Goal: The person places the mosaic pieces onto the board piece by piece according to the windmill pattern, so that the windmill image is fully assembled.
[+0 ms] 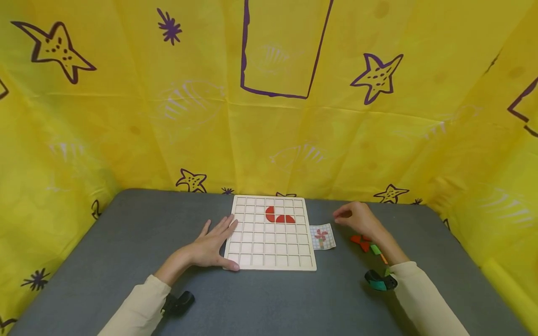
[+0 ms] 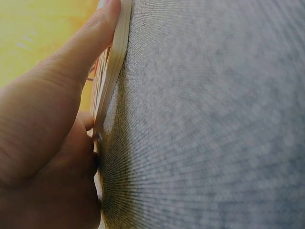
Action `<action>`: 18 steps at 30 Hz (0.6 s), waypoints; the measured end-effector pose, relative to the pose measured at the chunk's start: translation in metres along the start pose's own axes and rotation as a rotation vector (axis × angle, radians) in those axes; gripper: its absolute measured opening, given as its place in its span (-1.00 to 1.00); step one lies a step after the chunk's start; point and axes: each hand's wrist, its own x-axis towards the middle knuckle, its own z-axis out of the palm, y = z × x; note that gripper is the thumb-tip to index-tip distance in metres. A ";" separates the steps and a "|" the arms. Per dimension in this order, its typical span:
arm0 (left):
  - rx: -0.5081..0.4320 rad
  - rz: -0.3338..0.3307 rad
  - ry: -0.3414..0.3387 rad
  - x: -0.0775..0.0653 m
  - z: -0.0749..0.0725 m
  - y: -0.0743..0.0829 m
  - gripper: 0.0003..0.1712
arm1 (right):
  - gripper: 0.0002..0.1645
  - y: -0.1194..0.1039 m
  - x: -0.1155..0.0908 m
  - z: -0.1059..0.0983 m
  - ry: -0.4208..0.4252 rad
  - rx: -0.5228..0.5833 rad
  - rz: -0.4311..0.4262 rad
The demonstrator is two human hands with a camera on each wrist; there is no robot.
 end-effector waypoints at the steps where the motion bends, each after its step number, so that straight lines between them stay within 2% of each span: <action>1: 0.001 -0.001 0.001 0.000 0.000 0.000 0.41 | -0.81 0.001 -0.001 -0.001 -0.007 -0.008 -0.008; 4: 0.004 -0.002 0.005 0.000 0.000 0.000 0.41 | -0.80 0.005 -0.005 -0.005 -0.050 -0.014 -0.035; 7: 0.009 -0.001 0.006 0.001 0.001 0.000 0.41 | -0.74 0.010 -0.009 -0.009 -0.127 -0.015 -0.049; 11: 0.008 0.006 0.008 0.001 0.001 -0.001 0.41 | -0.66 0.015 -0.016 -0.016 -0.225 -0.052 -0.030; 18: 0.002 0.014 0.011 0.001 0.001 -0.002 0.41 | -0.65 0.025 -0.026 -0.024 -0.268 -0.126 -0.018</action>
